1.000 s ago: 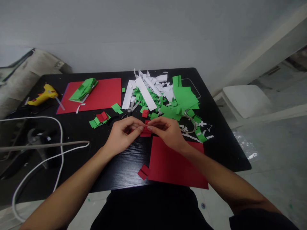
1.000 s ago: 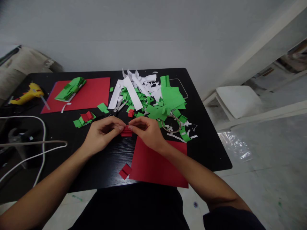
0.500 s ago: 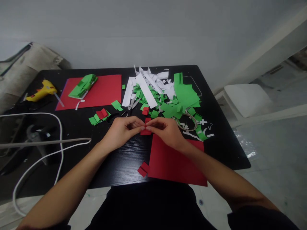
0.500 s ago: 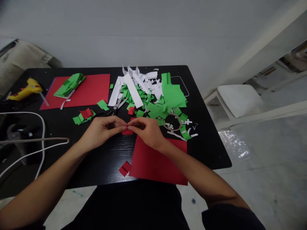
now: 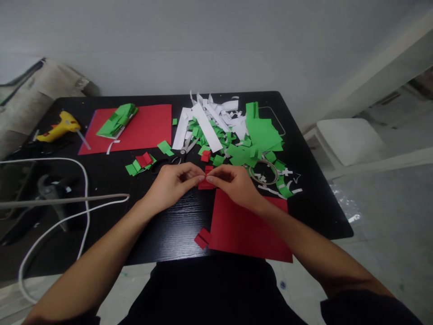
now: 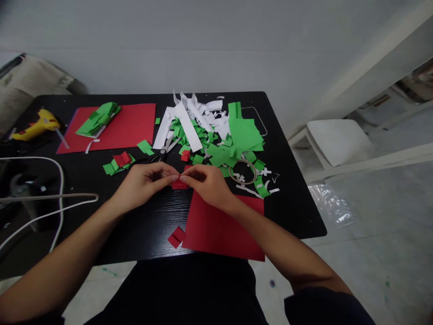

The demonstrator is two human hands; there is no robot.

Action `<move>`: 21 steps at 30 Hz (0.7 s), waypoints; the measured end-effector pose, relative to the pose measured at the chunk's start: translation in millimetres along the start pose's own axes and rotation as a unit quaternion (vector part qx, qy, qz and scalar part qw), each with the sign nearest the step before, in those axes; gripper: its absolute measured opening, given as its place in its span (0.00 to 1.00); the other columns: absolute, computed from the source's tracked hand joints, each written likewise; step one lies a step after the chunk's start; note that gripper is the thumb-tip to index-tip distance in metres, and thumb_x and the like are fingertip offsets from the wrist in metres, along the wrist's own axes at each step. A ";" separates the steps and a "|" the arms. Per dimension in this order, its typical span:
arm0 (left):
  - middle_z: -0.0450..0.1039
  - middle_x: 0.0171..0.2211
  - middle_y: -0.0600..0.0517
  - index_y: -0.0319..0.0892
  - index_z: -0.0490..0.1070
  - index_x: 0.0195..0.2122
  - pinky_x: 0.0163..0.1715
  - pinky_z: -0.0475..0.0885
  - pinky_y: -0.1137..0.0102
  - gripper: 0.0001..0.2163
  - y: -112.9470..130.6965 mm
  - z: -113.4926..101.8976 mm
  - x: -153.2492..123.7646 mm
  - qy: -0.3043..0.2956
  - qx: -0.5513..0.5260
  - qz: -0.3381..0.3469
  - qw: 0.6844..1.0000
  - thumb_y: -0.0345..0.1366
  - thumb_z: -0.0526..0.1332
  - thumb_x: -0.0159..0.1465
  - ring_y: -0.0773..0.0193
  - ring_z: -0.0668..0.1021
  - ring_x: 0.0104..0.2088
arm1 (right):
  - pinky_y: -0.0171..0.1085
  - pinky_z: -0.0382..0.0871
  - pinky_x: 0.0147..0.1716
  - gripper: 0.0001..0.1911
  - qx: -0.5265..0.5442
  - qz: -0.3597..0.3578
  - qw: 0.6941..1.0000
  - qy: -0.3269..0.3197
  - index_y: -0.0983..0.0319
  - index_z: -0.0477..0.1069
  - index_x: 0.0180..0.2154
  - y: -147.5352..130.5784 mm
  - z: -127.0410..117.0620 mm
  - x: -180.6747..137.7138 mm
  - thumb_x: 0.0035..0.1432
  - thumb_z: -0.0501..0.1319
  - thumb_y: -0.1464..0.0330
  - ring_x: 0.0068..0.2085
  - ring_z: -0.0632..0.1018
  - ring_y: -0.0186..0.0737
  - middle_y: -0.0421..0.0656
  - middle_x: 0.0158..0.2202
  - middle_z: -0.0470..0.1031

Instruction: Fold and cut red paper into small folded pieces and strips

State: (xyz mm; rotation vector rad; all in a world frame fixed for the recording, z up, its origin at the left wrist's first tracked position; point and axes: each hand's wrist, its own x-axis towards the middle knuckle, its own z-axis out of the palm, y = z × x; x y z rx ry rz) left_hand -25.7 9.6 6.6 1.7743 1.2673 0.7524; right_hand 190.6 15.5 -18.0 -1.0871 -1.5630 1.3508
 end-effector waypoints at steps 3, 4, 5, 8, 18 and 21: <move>0.83 0.32 0.50 0.43 0.82 0.40 0.33 0.74 0.70 0.10 0.4 -0.9 -0.2 0.002 0.003 0.000 1.000 0.44 0.67 0.67 0.63 0.82 0.32 | 0.40 0.78 0.40 0.05 0.001 -0.006 1.000 0.007 0.59 0.83 0.34 -2.4 -0.2 0.4 0.59 0.72 0.63 0.37 0.84 0.41 0.42 0.35 0.86; 0.83 0.32 0.51 0.43 0.82 0.40 0.33 0.73 0.70 0.10 0.1 -1.2 -0.2 0.003 0.005 0.002 1.000 0.44 0.67 0.67 0.63 0.81 0.32 | 0.40 0.78 0.40 0.05 0.003 -0.006 1.000 0.009 0.58 0.83 0.34 -2.8 -0.1 0.4 0.59 0.72 0.64 0.37 0.84 0.41 0.42 0.35 0.86; 0.83 0.32 0.51 0.43 0.82 0.40 0.33 0.73 0.71 0.10 -0.4 -1.5 -0.1 0.004 0.006 0.003 1.000 0.44 0.68 0.67 0.63 0.81 0.32 | 0.40 0.78 0.40 0.05 0.006 -0.006 1.000 0.012 0.58 0.83 0.34 -3.0 0.0 0.3 0.58 0.72 0.63 0.37 0.84 0.41 0.42 0.35 0.86; 0.82 0.32 0.52 0.43 0.82 0.39 0.32 0.73 0.72 0.10 -1.6 -2.0 0.1 0.005 -0.002 0.005 1.000 0.44 0.68 0.67 0.64 0.81 0.32 | 0.40 0.78 0.39 0.06 0.011 -0.006 1.000 0.022 0.58 0.83 0.34 -3.3 0.9 -0.4 0.57 0.73 0.63 0.36 0.84 0.41 0.42 0.34 0.86; 0.81 0.31 0.52 0.42 0.81 0.37 0.32 0.72 0.72 0.08 3.1 -4.9 2.0 0.012 -0.033 0.004 0.999 0.41 0.70 0.64 0.66 0.78 0.30 | 0.41 0.79 0.41 0.06 0.014 -0.008 0.999 0.033 0.58 0.84 0.33 -5.5 2.8 -0.9 0.57 0.73 0.63 0.36 0.84 0.41 0.42 0.34 0.86; 0.81 0.31 0.52 0.42 0.81 0.36 0.31 0.72 0.72 0.07 4.1 -4.9 2.6 0.015 -0.035 0.006 0.999 0.40 0.70 0.64 0.66 0.77 0.29 | 0.40 0.79 0.40 0.05 0.018 -0.007 0.999 0.032 0.58 0.84 0.33 -5.0 2.6 -0.3 0.56 0.73 0.63 0.35 0.84 0.40 0.42 0.33 0.86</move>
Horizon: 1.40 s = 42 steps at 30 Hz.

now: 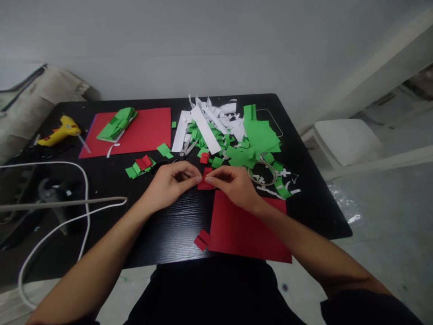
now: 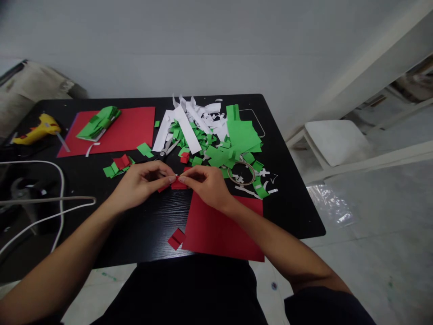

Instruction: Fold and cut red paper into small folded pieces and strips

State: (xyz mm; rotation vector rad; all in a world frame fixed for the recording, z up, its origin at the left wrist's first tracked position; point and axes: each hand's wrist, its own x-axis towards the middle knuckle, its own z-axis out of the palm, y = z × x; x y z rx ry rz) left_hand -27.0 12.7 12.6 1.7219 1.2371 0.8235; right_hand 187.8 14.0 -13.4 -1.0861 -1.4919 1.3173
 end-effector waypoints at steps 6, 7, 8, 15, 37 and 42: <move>0.80 0.30 0.51 0.42 0.80 0.37 0.28 0.70 0.73 0.07 -2.2 2.6 -0.2 -0.012 -0.012 0.000 1.000 0.40 0.68 0.66 0.66 0.78 0.30 | 0.40 0.80 0.38 0.05 0.020 0.012 1.000 -0.012 0.58 0.83 0.32 -0.1 -1.0 -0.1 0.56 0.73 0.63 0.33 0.83 0.40 0.41 0.32 0.85; 0.79 0.30 0.51 0.42 0.80 0.37 0.28 0.70 0.73 0.07 -2.6 2.7 -0.4 -0.014 -0.012 -0.001 1.000 0.40 0.68 0.66 0.66 0.78 0.30 | 0.40 0.80 0.37 0.06 0.025 0.014 0.999 -0.014 0.58 0.83 0.32 0.0 -1.1 -0.1 0.56 0.74 0.63 0.33 0.84 0.40 0.41 0.32 0.85; 0.79 0.30 0.52 0.42 0.80 0.37 0.28 0.69 0.73 0.08 -2.8 2.8 -0.6 -0.014 -0.013 -0.001 1.000 0.40 0.67 0.66 0.66 0.78 0.30 | 0.40 0.80 0.38 0.06 0.031 0.017 0.999 -0.015 0.58 0.83 0.32 0.1 -1.1 -0.1 0.55 0.74 0.63 0.33 0.84 0.40 0.41 0.32 0.85; 0.79 0.31 0.51 0.41 0.79 0.37 0.28 0.70 0.72 0.08 -3.5 3.7 -1.6 0.000 -0.020 -0.009 1.000 0.41 0.67 0.66 0.66 0.78 0.30 | 0.41 0.82 0.37 0.12 0.064 0.049 0.996 -0.022 0.59 0.83 0.32 1.3 -1.6 2.5 0.52 0.76 0.58 0.33 0.83 0.40 0.42 0.32 0.85; 0.71 0.60 0.44 0.46 0.74 0.53 0.60 0.75 0.54 0.17 2.6 -3.7 -4.4 -0.062 0.131 0.204 0.968 0.26 0.66 0.63 0.50 0.75 0.62 | 0.35 0.82 0.37 0.15 0.213 0.151 0.965 0.005 0.60 0.81 0.30 3.3 -5.4 7.6 0.45 0.79 0.59 0.32 0.82 0.34 0.38 0.30 0.82; 0.75 0.55 0.45 0.45 0.76 0.50 0.56 0.77 0.60 0.09 -5.5 1.1 -2.0 -0.023 0.152 0.242 0.958 0.32 0.67 0.69 0.56 0.78 0.58 | 0.36 0.82 0.38 0.15 0.230 0.164 0.959 -0.001 0.61 0.81 0.30 5.5 -5.0 8.4 0.46 0.79 0.60 0.32 0.82 0.34 0.38 0.30 0.81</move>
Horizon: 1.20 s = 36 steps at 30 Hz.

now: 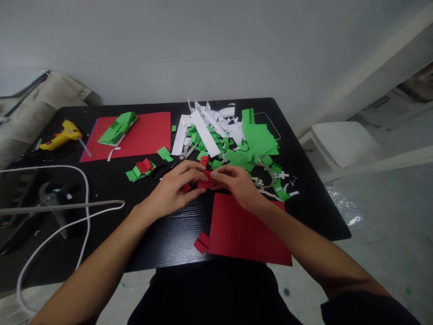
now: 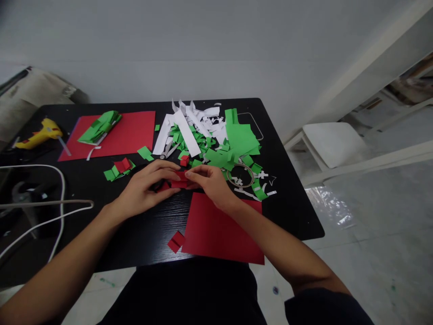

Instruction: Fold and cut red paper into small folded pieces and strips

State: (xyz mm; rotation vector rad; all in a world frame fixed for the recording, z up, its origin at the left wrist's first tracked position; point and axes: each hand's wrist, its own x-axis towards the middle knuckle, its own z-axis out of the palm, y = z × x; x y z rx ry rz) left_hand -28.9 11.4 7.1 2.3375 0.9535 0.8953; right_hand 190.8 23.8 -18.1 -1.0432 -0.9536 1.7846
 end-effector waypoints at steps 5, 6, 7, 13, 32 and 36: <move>0.77 0.51 0.45 0.43 0.77 0.50 0.53 0.78 0.64 0.07 -0.9 -0.4 1.0 0.013 0.028 0.032 0.999 0.32 0.65 0.71 0.60 0.80 0.53 | 0.36 0.82 0.38 0.14 -0.004 -0.009 1.000 -0.018 0.61 0.81 0.32 0.1 0.2 -1.1 0.48 0.78 0.60 0.31 0.83 0.34 0.38 0.30 0.82; 0.78 0.50 0.45 0.42 0.77 0.49 0.52 0.78 0.65 0.07 -0.8 -0.4 1.0 0.017 0.028 0.035 0.999 0.32 0.64 0.72 0.60 0.81 0.52 | 0.36 0.82 0.38 0.14 -0.011 -0.016 1.000 -0.023 0.61 0.81 0.32 0.1 0.5 -1.7 0.49 0.78 0.59 0.31 0.83 0.34 0.38 0.29 0.82; 0.78 0.49 0.46 0.42 0.77 0.49 0.51 0.78 0.65 0.06 -0.7 -0.2 0.9 0.022 0.027 0.034 0.999 0.31 0.64 0.72 0.60 0.81 0.51 | 0.36 0.82 0.38 0.14 -0.020 -0.026 0.999 -0.026 0.61 0.81 0.33 0.3 1.0 -2.2 0.50 0.78 0.59 0.31 0.83 0.35 0.39 0.29 0.82; 0.80 0.40 0.51 0.41 0.75 0.48 0.35 0.77 0.73 0.07 0.2 3.8 -1.5 0.067 0.037 -0.031 0.997 0.32 0.67 0.69 0.67 0.81 0.35 | 0.39 0.83 0.40 0.13 -0.085 -0.136 0.987 -0.028 0.59 0.80 0.35 2.8 5.7 -5.2 0.55 0.75 0.57 0.33 0.83 0.36 0.39 0.32 0.82; 0.83 0.36 0.52 0.41 0.79 0.43 0.36 0.76 0.72 0.04 0.3 4.6 -1.6 0.067 0.043 -0.070 0.994 0.34 0.67 0.70 0.66 0.83 0.35 | 0.41 0.82 0.42 0.06 -0.160 -0.209 0.965 -0.003 0.56 0.81 0.40 11.3 3.8 -6.6 0.60 0.72 0.63 0.39 0.84 0.38 0.40 0.38 0.84; 0.83 0.37 0.52 0.41 0.79 0.43 0.36 0.75 0.73 0.04 -0.6 5.9 -1.5 0.064 0.046 -0.064 0.995 0.34 0.66 0.71 0.66 0.82 0.35 | 0.42 0.82 0.45 0.11 -0.157 -0.204 0.966 -0.012 0.56 0.81 0.42 12.0 3.5 -6.6 0.58 0.73 0.61 0.42 0.85 0.40 0.41 0.41 0.85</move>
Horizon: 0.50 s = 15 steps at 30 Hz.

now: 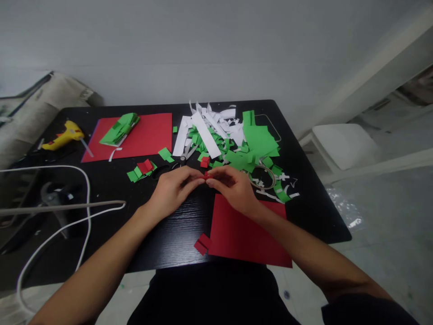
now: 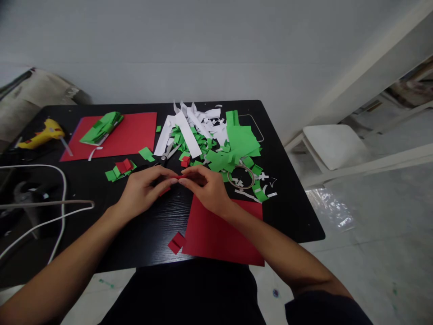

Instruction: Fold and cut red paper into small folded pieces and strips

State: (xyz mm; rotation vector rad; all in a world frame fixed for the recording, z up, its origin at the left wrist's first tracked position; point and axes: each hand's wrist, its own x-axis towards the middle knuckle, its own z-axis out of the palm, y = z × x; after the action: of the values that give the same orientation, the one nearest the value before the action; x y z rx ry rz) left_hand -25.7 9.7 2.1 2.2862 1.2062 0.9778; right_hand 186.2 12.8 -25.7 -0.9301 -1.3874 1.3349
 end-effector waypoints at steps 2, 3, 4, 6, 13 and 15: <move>0.83 0.37 0.52 0.41 0.78 0.43 0.36 0.75 0.73 0.04 -0.1 0.7 -0.4 -0.005 0.002 0.002 1.000 0.35 0.65 0.71 0.66 0.82 0.34 | 0.40 0.82 0.43 0.10 -0.002 0.005 1.000 0.000 0.56 0.82 0.41 -0.3 -0.2 0.1 0.58 0.74 0.60 0.39 0.84 0.39 0.41 0.40 0.85; 0.83 0.37 0.52 0.41 0.78 0.43 0.35 0.74 0.73 0.04 0.1 0.8 -0.7 -0.007 0.003 0.003 1.000 0.35 0.65 0.72 0.66 0.82 0.34 | 0.40 0.82 0.41 0.10 -0.004 0.007 1.000 0.001 0.56 0.82 0.40 -0.6 -0.3 0.1 0.59 0.74 0.60 0.38 0.84 0.39 0.41 0.38 0.85; 0.82 0.37 0.52 0.41 0.78 0.43 0.35 0.74 0.73 0.05 0.3 0.9 -0.9 -0.008 0.004 0.004 1.000 0.36 0.65 0.72 0.66 0.82 0.34 | 0.39 0.81 0.39 0.09 -0.006 0.006 1.000 0.003 0.57 0.83 0.40 -0.9 -0.4 0.2 0.59 0.73 0.60 0.36 0.84 0.38 0.41 0.37 0.85; 0.82 0.36 0.52 0.41 0.78 0.43 0.35 0.74 0.73 0.05 1.0 0.7 -1.2 -0.010 0.005 0.005 1.000 0.36 0.64 0.72 0.66 0.82 0.34 | 0.38 0.81 0.38 0.08 -0.009 0.001 1.000 0.007 0.57 0.83 0.39 -1.5 -0.5 0.1 0.59 0.73 0.61 0.34 0.84 0.38 0.40 0.34 0.85; 0.81 0.33 0.53 0.42 0.79 0.41 0.34 0.73 0.73 0.05 4.8 -0.1 -1.4 -0.006 -0.025 -0.013 1.000 0.35 0.64 0.72 0.67 0.80 0.31 | 0.37 0.81 0.36 0.07 -0.006 -0.021 1.000 0.020 0.58 0.83 0.38 -3.2 2.2 -1.8 0.60 0.73 0.61 0.32 0.84 0.37 0.40 0.31 0.84; 0.81 0.31 0.54 0.42 0.79 0.40 0.32 0.72 0.73 0.05 5.9 -0.3 -1.0 -0.006 -0.037 -0.024 0.999 0.36 0.64 0.72 0.67 0.80 0.30 | 0.38 0.81 0.37 0.08 -0.006 -0.023 1.000 0.020 0.58 0.83 0.38 -3.9 2.7 -2.2 0.60 0.73 0.61 0.32 0.83 0.37 0.40 0.31 0.83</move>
State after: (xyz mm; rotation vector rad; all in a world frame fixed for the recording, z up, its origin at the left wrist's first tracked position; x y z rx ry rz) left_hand -23.0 5.6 5.5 2.1928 1.1950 0.9745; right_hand 184.4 9.6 -22.0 -0.9226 -1.3804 1.2681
